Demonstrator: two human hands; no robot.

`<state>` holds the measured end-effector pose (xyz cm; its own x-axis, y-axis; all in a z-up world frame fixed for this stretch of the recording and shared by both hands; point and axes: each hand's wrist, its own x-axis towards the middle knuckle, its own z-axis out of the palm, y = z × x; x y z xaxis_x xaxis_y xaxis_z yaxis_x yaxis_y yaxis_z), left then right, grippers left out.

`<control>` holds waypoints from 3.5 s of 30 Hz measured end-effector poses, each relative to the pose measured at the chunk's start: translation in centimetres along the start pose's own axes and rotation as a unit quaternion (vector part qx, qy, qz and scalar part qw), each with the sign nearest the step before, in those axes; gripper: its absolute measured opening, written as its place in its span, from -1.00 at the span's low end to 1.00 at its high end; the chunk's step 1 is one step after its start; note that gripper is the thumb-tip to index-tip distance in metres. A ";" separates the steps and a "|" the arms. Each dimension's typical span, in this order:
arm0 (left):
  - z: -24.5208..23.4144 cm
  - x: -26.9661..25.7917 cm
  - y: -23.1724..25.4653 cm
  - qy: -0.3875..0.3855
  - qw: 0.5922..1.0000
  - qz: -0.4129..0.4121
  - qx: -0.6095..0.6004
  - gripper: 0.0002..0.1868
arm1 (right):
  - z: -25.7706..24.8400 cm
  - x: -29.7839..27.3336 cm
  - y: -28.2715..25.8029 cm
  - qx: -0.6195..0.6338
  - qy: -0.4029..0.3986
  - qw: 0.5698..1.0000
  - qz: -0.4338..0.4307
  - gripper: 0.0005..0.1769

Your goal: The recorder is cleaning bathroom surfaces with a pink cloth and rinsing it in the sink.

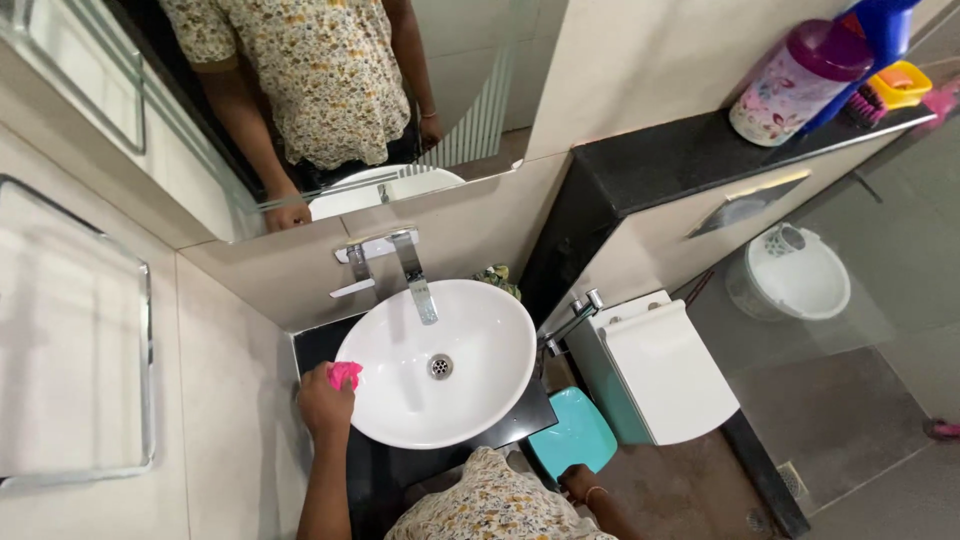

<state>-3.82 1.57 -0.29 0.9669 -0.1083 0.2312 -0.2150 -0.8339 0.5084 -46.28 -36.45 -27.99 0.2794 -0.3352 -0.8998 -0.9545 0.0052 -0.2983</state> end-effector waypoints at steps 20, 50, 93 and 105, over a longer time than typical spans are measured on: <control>0.1 1.6 -0.2 0.001 1.000 -0.009 -0.019 -0.59 | -0.9 -4.6 -6.7 -0.014 0.011 0.998 -0.056 -0.76; 0.0 0.1 0.0 0.007 0.999 -0.032 0.033 -0.59 | 0.1 -2.5 -3.4 0.004 -0.005 0.997 -0.078 -0.73; 1.9 0.9 -0.1 -0.019 0.999 0.029 0.040 -0.67 | 0.2 2.3 -5.4 0.021 -0.062 0.997 -0.051 -0.71; 5.8 6.6 -0.1 -0.022 0.993 0.111 -0.036 -0.85 | 4.2 -3.7 -3.1 0.090 -0.004 0.994 -0.054 -0.71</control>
<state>3.35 -2.16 -3.66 0.8990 -0.3102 0.3092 -0.4318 -0.7462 0.5067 -43.91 -31.24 -25.04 0.3806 -0.3348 -0.8620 -0.8850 0.1385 -0.4446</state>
